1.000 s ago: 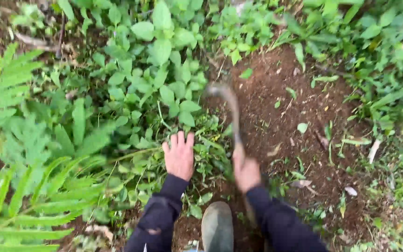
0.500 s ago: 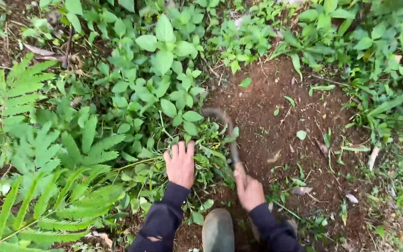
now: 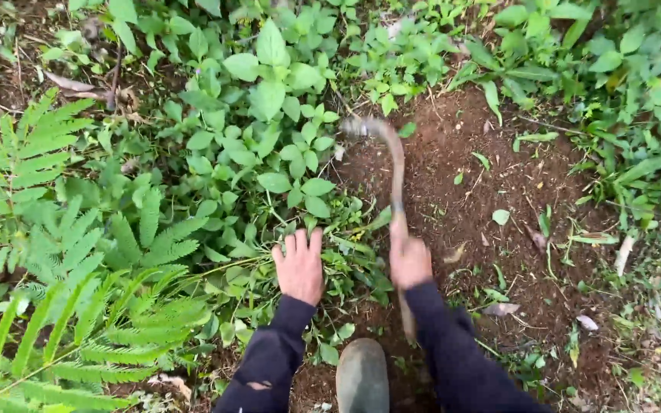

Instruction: The person uses a sickle to cut and clear low-growing weeds and small plants from a patch of soil. They repeatedly swing the tool to sever stems near the ground and occasionally use their left hand to gather or move the cut vegetation aside.

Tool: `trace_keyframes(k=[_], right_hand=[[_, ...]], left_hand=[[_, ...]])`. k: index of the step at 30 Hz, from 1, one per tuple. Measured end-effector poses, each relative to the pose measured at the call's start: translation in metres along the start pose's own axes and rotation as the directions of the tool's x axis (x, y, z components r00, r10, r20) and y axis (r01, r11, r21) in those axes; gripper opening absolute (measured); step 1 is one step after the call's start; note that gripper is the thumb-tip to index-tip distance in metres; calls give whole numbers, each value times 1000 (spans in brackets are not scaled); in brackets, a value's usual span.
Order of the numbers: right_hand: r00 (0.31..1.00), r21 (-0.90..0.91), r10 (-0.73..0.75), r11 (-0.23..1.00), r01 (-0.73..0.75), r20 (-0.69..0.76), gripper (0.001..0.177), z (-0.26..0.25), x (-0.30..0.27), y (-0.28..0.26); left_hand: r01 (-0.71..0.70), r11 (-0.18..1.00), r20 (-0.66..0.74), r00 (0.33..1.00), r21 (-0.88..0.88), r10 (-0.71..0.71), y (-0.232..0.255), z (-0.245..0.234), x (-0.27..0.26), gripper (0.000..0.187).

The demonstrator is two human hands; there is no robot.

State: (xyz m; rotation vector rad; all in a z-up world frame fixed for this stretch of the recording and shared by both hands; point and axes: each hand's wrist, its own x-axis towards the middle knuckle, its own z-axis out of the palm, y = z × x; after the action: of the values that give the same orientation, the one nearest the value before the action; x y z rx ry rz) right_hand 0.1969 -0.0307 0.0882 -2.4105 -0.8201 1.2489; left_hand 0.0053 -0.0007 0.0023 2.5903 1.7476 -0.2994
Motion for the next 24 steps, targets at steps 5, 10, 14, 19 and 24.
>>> trace_keyframes(k=[5, 10, 14, 19, 24], right_hand=[[996, -138, -5, 990, 18, 90, 61, -10, -24, -94], [980, -97, 79, 993, -62, 185, 80, 5, -24, 16], [999, -49, -16, 999, 17, 28, 76, -5, 46, 8], [987, -215, -36, 974, 69, 157, 67, 0, -2, -14], [974, -227, 66, 974, -16, 216, 85, -3, -37, 53]], left_hand=[[3, 1000, -46, 999, 27, -1, 1, 0, 0, 52], [-23, 1000, -51, 998, -6, 23, 0, 0, 1, 60], [-24, 999, -84, 996, -38, 21, 0, 11, 2, 60], [-29, 999, -107, 994, -42, 25, -1, 18, -4, 64], [-17, 998, -2, 1000, -62, 17, -2, 13, 1, 58]])
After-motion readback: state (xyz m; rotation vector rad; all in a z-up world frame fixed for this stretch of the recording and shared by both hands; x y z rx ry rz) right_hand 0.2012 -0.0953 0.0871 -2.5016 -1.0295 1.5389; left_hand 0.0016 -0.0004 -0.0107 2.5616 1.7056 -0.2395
